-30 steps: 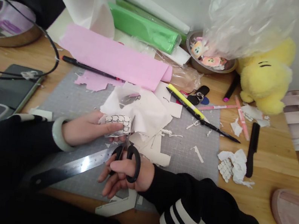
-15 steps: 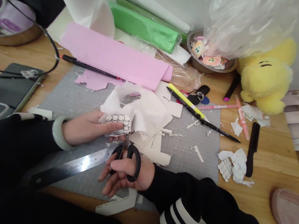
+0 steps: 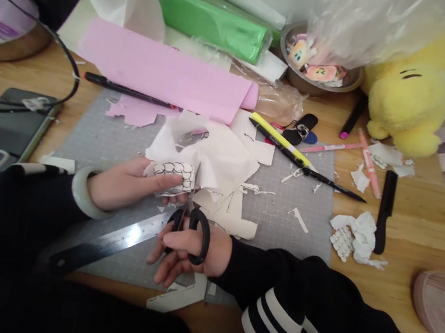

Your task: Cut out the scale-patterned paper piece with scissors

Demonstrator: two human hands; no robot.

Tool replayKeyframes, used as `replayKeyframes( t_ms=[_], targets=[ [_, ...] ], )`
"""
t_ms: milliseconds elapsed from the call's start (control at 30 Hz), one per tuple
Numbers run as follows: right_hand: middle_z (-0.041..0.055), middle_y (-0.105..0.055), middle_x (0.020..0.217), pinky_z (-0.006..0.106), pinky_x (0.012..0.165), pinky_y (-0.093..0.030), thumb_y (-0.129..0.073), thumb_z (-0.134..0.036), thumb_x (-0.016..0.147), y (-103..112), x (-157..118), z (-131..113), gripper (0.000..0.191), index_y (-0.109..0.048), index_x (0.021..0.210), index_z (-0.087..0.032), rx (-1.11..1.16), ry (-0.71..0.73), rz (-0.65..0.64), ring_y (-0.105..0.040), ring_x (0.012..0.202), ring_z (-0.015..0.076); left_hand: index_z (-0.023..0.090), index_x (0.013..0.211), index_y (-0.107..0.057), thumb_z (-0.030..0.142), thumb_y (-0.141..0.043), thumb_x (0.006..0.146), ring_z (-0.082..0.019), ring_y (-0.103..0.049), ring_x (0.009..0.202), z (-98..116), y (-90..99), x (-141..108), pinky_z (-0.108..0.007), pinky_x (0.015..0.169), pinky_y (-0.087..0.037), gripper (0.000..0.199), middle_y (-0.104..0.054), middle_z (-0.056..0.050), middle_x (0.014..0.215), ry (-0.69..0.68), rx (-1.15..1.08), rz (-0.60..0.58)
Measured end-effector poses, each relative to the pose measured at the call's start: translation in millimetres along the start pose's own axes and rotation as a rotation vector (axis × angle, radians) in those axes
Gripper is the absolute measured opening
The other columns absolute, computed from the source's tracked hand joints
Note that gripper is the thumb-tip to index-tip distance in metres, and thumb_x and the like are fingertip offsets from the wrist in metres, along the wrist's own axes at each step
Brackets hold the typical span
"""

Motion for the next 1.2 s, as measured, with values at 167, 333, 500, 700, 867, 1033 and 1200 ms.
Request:
replayKeyframes(
  t_ms=[167, 333, 500, 700, 867, 1033, 1200],
  targets=[
    [0.0011, -0.061, 0.077, 0.024, 0.058, -0.05, -0.066, -0.041, 0.071, -1.0, -0.2, 0.4, 0.038, -0.046, 0.091, -0.016, 0.018, 0.025, -0.045, -0.063, 0.059, 0.0104, 0.011, 0.067, -0.062, 0.026, -0.053, 0.08, -0.01, -0.054, 0.056, 1.0, 0.0, -0.6, -0.023, 0.058, -0.047, 0.022, -0.062, 0.0, 0.06, 0.006, 0.023, 0.01],
    [0.0014, -0.061, 0.077, 0.024, 0.058, -0.05, -0.066, -0.041, 0.071, -1.8, -0.3, -0.1, 0.037, -0.046, 0.091, -0.016, 0.018, 0.031, -0.044, -0.063, 0.059, 0.0104, 0.011, 0.065, -0.061, 0.027, -0.053, 0.081, -0.01, -0.052, 0.054, 2.7, -0.7, -0.3, -0.022, 0.056, -0.046, 0.024, -0.06, 0.001, 0.058, -0.011, 0.017, 0.005],
    [0.0015, -0.061, 0.077, 0.024, 0.057, -0.049, -0.066, -0.041, 0.071, -2.0, -0.4, -0.9, 0.037, -0.047, 0.089, -0.015, 0.013, 0.039, -0.041, -0.062, 0.058, 0.0103, 0.011, 0.066, -0.062, 0.027, -0.053, 0.081, -0.009, -0.052, 0.054, 2.8, -0.8, 0.0, -0.022, 0.057, -0.046, 0.023, -0.06, 0.001, 0.058, -0.015, 0.014, -0.001],
    [0.0017, -0.061, 0.078, 0.023, 0.057, -0.05, -0.065, -0.039, 0.073, -2.3, 0.1, -1.3, 0.035, -0.046, 0.089, -0.015, 0.025, 0.044, -0.048, -0.063, 0.059, 0.0101, 0.012, 0.065, -0.06, 0.027, -0.054, 0.08, -0.008, -0.05, 0.051, 1.7, -1.6, 0.4, -0.021, 0.054, -0.045, 0.022, -0.058, 0.002, 0.055, -0.009, -0.03, -0.003],
    [0.0013, -0.061, 0.078, 0.022, 0.056, -0.05, -0.065, -0.038, 0.073, -2.5, -0.4, -1.8, 0.034, -0.046, 0.089, -0.016, 0.032, 0.053, -0.06, -0.063, 0.059, 0.0098, 0.011, 0.066, -0.061, 0.026, -0.055, 0.079, -0.008, -0.051, 0.05, 0.8, -0.6, 0.0, -0.02, 0.052, -0.045, 0.02, -0.059, 0.002, 0.056, 0.005, -0.044, 0.009],
    [0.0011, -0.061, 0.079, 0.024, 0.059, -0.05, -0.065, -0.039, 0.073, -1.7, -1.0, 0.6, 0.035, -0.045, 0.09, -0.016, 0.03, 0.032, -0.053, -0.063, 0.06, 0.0103, 0.011, 0.067, -0.062, 0.026, -0.056, 0.078, -0.011, -0.056, 0.055, 0.5, 0.7, -0.4, -0.022, 0.056, -0.047, 0.02, -0.063, 0.0, 0.059, 0.028, -0.044, 0.028],
    [0.0007, -0.061, 0.077, 0.023, 0.056, -0.05, -0.067, -0.041, 0.071, -1.5, -0.8, 0.1, 0.037, -0.045, 0.088, -0.016, 0.02, 0.031, -0.033, -0.063, 0.06, 0.0101, 0.012, 0.063, -0.061, 0.024, -0.055, 0.078, -0.009, -0.053, 0.052, 1.6, -0.4, 0.2, -0.02, 0.054, -0.047, 0.02, -0.06, 0.002, 0.055, 0.019, -0.067, 0.022]
  ],
)
Point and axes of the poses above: each hand's wrist, its own x-axis towards the middle knuckle, its own y-axis out of the back of the hand, z = x × y, the point moved 9 cm from there along x, towards the middle knuckle
